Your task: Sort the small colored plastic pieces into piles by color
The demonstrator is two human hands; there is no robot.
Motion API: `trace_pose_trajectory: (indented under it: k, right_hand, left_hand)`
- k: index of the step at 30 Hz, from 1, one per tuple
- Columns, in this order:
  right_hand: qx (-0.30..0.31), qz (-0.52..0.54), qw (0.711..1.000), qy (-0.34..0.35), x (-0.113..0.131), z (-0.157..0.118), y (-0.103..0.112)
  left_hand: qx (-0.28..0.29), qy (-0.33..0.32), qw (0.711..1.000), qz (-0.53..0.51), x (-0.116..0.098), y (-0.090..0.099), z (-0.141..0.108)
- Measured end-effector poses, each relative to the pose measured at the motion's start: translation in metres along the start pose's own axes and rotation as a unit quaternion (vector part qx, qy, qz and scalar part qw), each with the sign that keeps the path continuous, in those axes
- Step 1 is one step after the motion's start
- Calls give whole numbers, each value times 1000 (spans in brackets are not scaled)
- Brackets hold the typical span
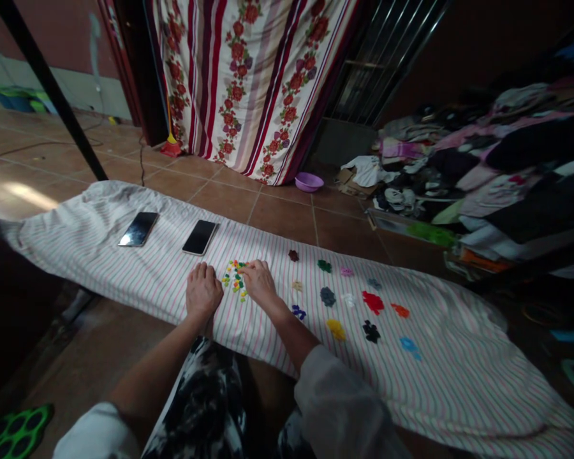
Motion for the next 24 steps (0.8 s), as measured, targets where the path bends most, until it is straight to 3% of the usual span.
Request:
trace_pose_trajectory:
  k: [17,24]
  right_hand:
    - [41,-70,996,-24,5,16,-4]
    - [27,-45,998,-20,6,12,-2]
  left_hand:
    - [-5,-5,1000,-2,-1,1,0]
    - [-1,1,1000,-4,0,-1,1]
Point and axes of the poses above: each hand's wrist, its own z-axis towards the middle knuckle, its own y-axis out of the back of the hand, x = y × z, the point moved 9 cm from there along z, towards the middle knuckle, and after that the axes turned 13 degrees about y, right-handed, at the moved point
